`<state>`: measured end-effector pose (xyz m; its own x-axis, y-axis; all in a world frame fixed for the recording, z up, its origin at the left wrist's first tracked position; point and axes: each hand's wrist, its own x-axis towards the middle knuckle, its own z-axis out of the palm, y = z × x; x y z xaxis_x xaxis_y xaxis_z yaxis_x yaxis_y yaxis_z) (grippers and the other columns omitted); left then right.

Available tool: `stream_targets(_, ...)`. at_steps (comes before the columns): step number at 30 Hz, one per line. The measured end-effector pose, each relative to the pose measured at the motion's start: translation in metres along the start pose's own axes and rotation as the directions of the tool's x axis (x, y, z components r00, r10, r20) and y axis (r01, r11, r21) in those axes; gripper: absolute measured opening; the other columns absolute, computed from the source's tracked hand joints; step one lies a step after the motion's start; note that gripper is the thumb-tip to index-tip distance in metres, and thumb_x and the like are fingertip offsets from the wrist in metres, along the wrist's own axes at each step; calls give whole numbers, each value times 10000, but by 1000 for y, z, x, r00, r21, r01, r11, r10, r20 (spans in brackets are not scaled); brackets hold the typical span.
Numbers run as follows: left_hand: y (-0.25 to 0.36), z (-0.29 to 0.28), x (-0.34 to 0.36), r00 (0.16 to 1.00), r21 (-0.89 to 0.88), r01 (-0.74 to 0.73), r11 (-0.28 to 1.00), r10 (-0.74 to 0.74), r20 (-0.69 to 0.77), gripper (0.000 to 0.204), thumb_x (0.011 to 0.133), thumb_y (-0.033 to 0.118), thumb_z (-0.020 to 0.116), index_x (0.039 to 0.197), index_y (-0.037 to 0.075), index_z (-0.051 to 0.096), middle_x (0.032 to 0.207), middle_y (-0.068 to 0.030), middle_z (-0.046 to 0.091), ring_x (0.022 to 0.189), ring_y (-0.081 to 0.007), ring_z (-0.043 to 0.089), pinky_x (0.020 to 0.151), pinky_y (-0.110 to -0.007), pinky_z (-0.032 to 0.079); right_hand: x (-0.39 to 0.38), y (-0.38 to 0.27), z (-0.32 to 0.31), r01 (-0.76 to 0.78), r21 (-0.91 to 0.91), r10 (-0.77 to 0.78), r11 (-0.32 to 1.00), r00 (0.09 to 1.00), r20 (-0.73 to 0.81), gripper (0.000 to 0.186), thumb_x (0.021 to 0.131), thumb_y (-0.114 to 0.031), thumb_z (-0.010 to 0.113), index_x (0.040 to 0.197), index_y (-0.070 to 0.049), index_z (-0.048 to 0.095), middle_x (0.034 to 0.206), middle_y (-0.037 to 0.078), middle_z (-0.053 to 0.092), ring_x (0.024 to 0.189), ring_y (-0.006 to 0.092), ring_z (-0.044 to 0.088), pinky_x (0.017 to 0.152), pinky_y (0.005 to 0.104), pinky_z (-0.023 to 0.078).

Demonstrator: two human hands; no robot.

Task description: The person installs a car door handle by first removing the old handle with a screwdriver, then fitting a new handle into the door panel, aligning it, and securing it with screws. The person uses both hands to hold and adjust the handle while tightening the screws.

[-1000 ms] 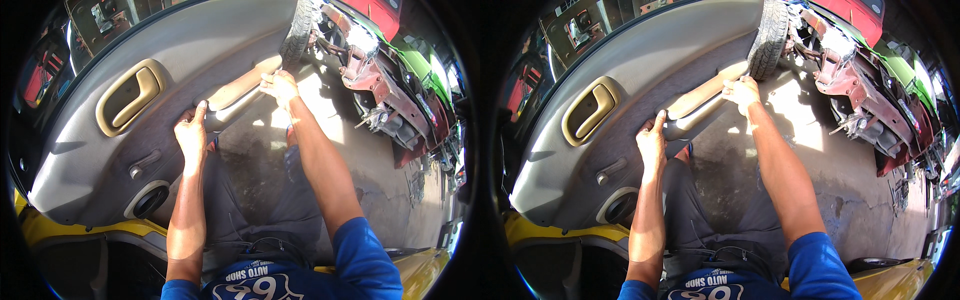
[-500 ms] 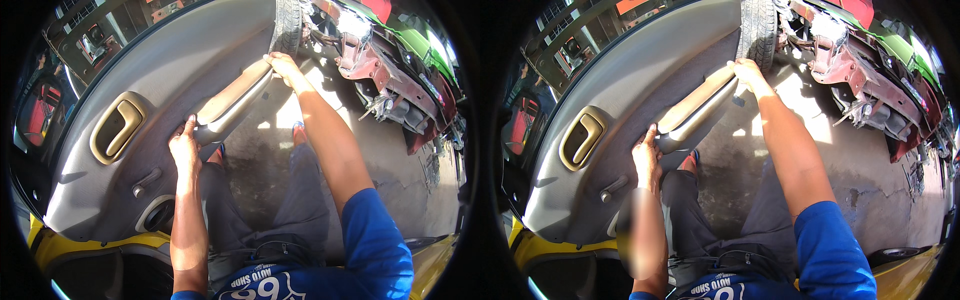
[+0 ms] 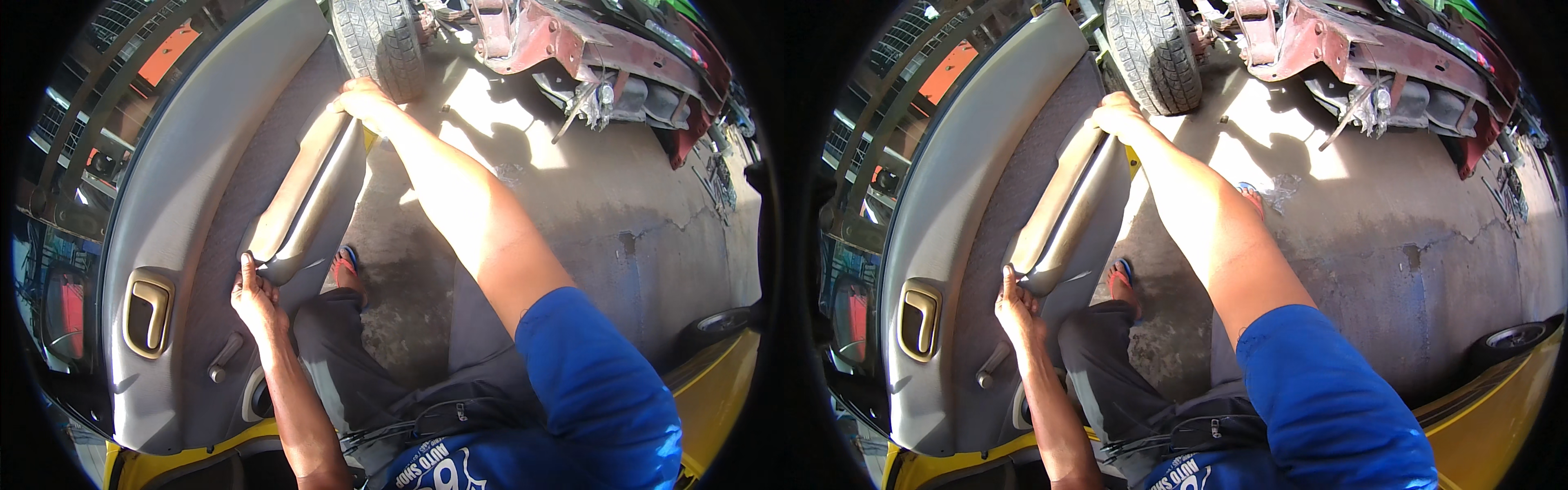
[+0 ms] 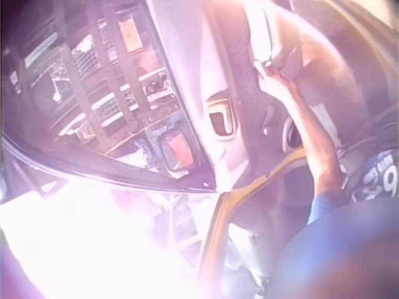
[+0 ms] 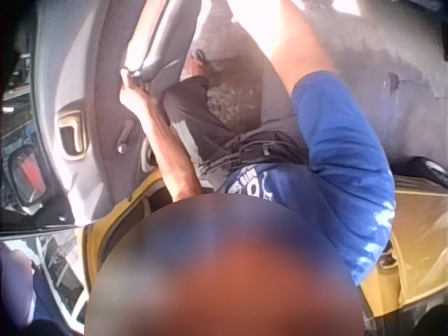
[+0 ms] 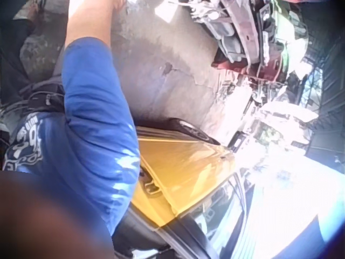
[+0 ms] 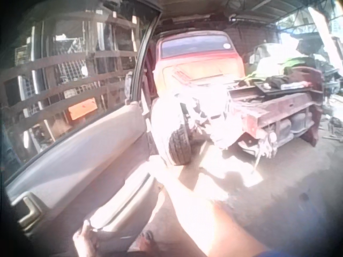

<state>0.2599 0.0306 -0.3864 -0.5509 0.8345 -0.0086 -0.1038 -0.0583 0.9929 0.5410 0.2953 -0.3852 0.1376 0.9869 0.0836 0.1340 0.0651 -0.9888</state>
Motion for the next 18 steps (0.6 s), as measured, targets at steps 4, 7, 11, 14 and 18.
stream_targets(4, 3, -1, 7, 996, -86, 85, 993, -84, 14, 320, 1000, 340, 734, 887, 67, 614, 621, 88, 316, 516, -40, 288, 465, -245, 237, 14, -8, 1, -97, -211, 105, 973, 994, 28, 343, 702, -302, 901, 895, -44, 784, 972, 119, 775, 983, 210, 726, 882, 332, 568)
stream_targets(7, 9, -5, 13, 988, -94, 135, 986, -126, 90, 333, 1005, 374, 716, 908, 90, 571, 625, 85, 311, 526, -38, 295, 463, -249, 235, 15, -16, 1, -203, -266, 216, 942, 976, 23, 367, 736, -398, 904, 883, -81, 792, 836, 46, 778, 776, 136, 743, 803, 287, 592)
stream_targets(11, 14, -7, 17, 964, -150, 230, 962, -204, 170, 321, 1041, 337, 655, 860, 93, 552, 618, 71, 329, 513, -56, 296, 452, -247, 242, 11, -27, -3, -125, -168, 132, 978, 991, 32, 268, 749, -200, 938, 847, -18, 767, 725, 37, 683, 523, 109, 587, 517, 279, 524)
stream_targets(14, 17, -7, 18, 962, -157, 242, 958, -216, 167, 322, 1048, 319, 639, 845, 85, 549, 617, 63, 333, 506, -66, 300, 446, -246, 242, 16, -35, -1, -161, -114, 164, 980, 986, 20, 257, 757, -197, 936, 835, -27, 761, 719, 31, 677, 538, 103, 585, 510, 283, 514)
stream_targets(18, 22, -6, 20, 960, -115, 249, 962, -229, 163, 318, 1052, 303, 626, 841, 78, 550, 615, 57, 335, 494, -71, 304, 428, -243, 247, 33, -35, 7, -168, -372, 180, 913, 984, -4, 247, 822, -398, 823, 878, -159, 797, 732, -37, 757, 627, 65, 725, 689, 234, 595)
